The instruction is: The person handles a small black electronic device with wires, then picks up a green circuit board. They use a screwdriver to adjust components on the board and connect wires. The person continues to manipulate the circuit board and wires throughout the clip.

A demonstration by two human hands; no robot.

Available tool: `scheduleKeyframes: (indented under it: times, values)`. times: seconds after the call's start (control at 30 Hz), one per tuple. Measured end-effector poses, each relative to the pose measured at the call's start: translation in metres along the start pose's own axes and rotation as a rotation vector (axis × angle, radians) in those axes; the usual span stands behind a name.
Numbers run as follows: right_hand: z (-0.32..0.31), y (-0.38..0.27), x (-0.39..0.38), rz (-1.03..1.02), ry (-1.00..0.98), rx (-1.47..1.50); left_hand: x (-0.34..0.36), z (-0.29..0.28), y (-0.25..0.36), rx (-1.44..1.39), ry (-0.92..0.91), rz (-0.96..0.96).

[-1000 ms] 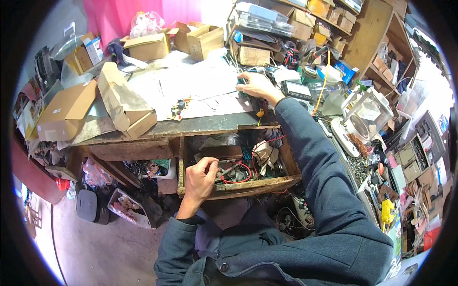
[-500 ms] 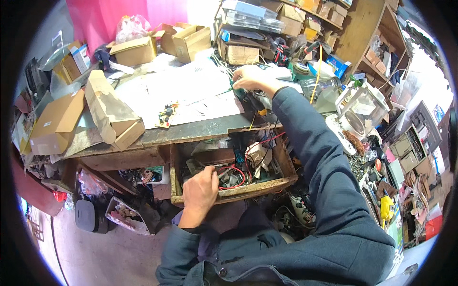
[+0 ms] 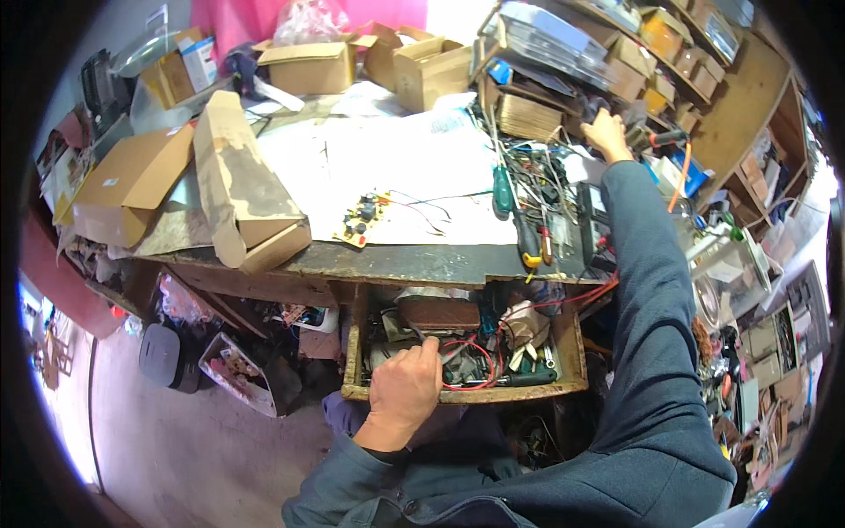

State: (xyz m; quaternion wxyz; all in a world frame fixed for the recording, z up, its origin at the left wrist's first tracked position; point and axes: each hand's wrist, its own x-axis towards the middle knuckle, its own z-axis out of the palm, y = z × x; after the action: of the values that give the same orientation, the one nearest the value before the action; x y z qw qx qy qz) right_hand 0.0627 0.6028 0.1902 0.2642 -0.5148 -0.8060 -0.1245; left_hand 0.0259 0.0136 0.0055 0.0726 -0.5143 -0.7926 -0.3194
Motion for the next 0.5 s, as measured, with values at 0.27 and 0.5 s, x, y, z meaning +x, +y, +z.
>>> scheduleKeyframes:
  times: [0.27, 0.5]
  values:
    - [-0.011, -0.028, -0.015, -0.098, 0.046, -0.132, -0.007, -0.002, -0.006, -0.059, -0.031, -0.041]
    - [-0.017, -0.043, -0.035, -0.281, 0.170, 0.062, -0.006, 0.000, -0.008, -0.058, -0.009, -0.022]
